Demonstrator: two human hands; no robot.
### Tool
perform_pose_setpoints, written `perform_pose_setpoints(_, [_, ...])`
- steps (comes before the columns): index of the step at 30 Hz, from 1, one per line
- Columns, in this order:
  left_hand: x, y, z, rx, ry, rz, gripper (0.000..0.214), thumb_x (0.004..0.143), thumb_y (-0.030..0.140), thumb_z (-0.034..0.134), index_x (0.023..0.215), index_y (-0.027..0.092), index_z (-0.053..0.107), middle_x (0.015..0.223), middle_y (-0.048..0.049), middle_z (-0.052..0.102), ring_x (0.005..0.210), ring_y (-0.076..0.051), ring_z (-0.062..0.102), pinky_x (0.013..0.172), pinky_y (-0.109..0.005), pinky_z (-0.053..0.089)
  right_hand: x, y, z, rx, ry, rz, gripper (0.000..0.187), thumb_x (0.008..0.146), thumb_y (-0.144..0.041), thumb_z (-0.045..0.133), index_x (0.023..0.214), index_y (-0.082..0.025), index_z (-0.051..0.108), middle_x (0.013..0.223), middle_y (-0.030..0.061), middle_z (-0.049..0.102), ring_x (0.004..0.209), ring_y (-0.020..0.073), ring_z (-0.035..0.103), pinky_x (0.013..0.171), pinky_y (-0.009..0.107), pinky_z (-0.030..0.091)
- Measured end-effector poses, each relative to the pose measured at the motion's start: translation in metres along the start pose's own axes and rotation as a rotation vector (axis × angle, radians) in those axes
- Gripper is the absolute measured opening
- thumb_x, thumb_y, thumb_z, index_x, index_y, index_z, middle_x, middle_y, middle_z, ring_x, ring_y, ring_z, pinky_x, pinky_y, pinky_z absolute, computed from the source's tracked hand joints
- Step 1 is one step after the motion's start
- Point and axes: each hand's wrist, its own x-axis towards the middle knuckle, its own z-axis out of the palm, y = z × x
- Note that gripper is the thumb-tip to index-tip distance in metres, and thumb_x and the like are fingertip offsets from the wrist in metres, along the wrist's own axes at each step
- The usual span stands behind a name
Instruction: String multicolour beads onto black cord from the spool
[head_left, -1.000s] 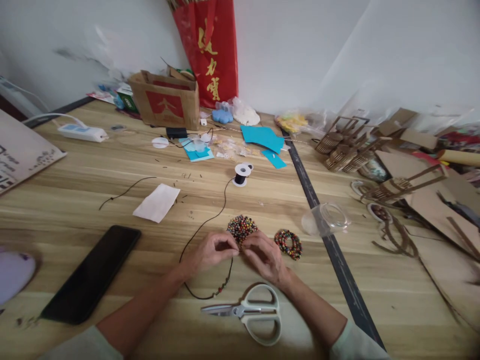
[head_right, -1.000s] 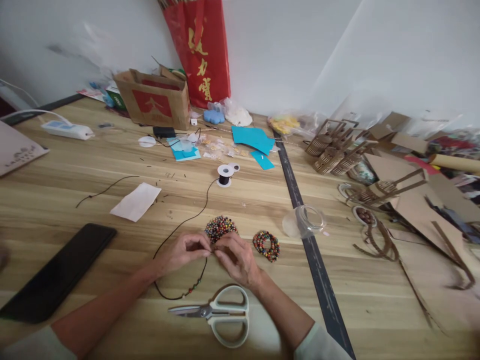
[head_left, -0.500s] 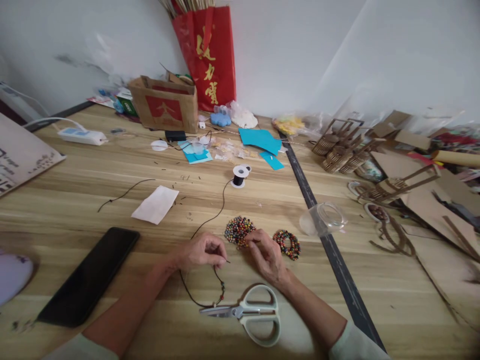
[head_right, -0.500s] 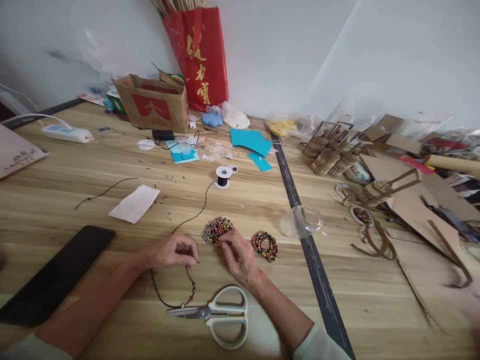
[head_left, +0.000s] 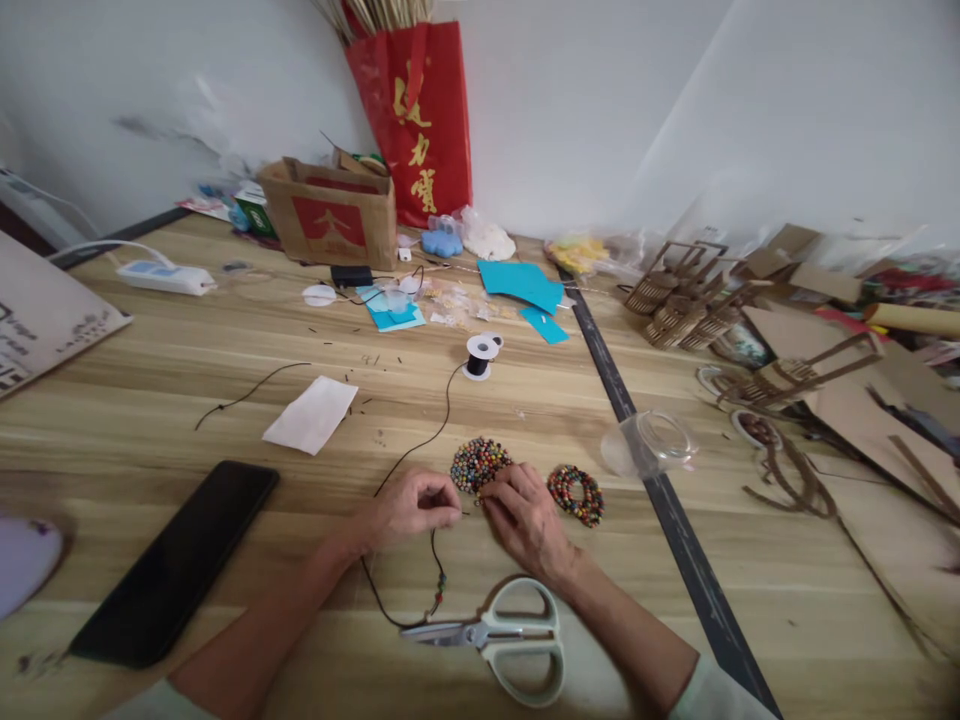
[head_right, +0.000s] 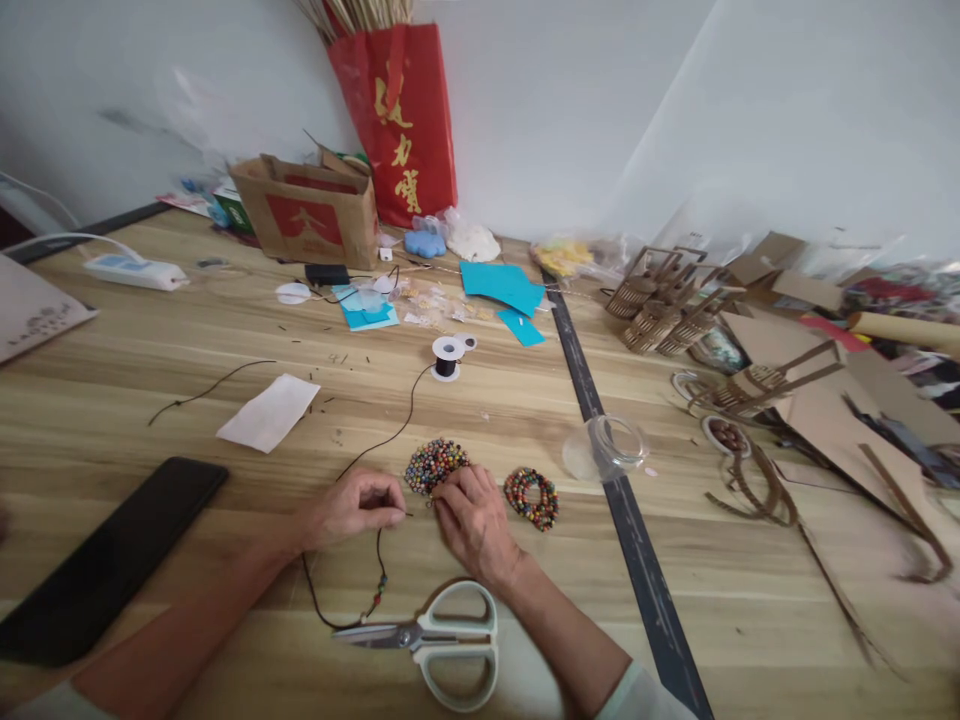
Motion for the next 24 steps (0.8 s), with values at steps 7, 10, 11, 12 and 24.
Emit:
perform_pose_setpoints(7, [0.002, -0.002, 0.010, 0.027, 0.065, 0.020, 0.017, 0.073, 0.031, 0.066, 0.069, 0.015, 0.062, 0.063, 0.0005, 0.058, 0.061, -0.012, 0.050, 0.058, -0.022, 0.039, -0.001, 0.002, 0.002, -0.012, -0.021, -0.025, 0.015, 0.095, -0.015, 0.052, 0.098, -0.020, 0.065, 0.090, 0.0082, 0.063, 0.084, 0.0221, 0.053, 0.075, 0.039, 0.044])
perform_pose_setpoints(10, [0.002, -0.002, 0.012, 0.053, 0.081, 0.025, 0.014, 0.073, 0.027, 0.064, 0.069, 0.015, 0.062, 0.064, 0.0006, 0.058, 0.061, -0.012, 0.050, 0.058, -0.022, 0.039, 0.000, 0.001, 0.001, -0.016, -0.024, -0.021, 0.014, 0.095, -0.015, 0.052, 0.098, -0.019, 0.065, 0.090, 0.0085, 0.063, 0.085, 0.0224, 0.053, 0.075, 0.039, 0.044])
perform_pose_setpoints(11, [0.002, -0.002, 0.012, 0.061, 0.081, 0.021, 0.013, 0.073, 0.027, 0.063, 0.069, 0.015, 0.062, 0.063, 0.0008, 0.058, 0.060, -0.012, 0.049, 0.057, -0.022, 0.039, 0.000, 0.001, 0.000, -0.021, -0.027, -0.020, 0.014, 0.095, -0.015, 0.051, 0.098, -0.019, 0.065, 0.089, 0.0084, 0.063, 0.084, 0.0224, 0.053, 0.075, 0.039, 0.043])
perform_pose_setpoints(12, [0.002, -0.001, 0.013, 0.067, 0.083, 0.018, 0.012, 0.073, 0.026, 0.063, 0.068, 0.015, 0.062, 0.063, 0.0009, 0.058, 0.060, -0.012, 0.049, 0.057, -0.022, 0.039, 0.001, 0.001, 0.000, -0.026, -0.030, -0.021, 0.014, 0.095, -0.016, 0.051, 0.097, -0.018, 0.065, 0.089, 0.0084, 0.063, 0.084, 0.0224, 0.052, 0.074, 0.038, 0.043])
perform_pose_setpoints(24, [0.003, -0.001, 0.013, 0.086, 0.083, 0.048, 0.012, 0.074, 0.026, 0.063, 0.067, 0.015, 0.062, 0.062, 0.0015, 0.057, 0.059, -0.011, 0.048, 0.057, -0.021, 0.039, 0.001, 0.000, 0.001, -0.100, -0.064, -0.023, 0.014, 0.097, -0.017, 0.049, 0.092, -0.017, 0.062, 0.087, 0.0085, 0.062, 0.083, 0.0230, 0.051, 0.074, 0.037, 0.040])
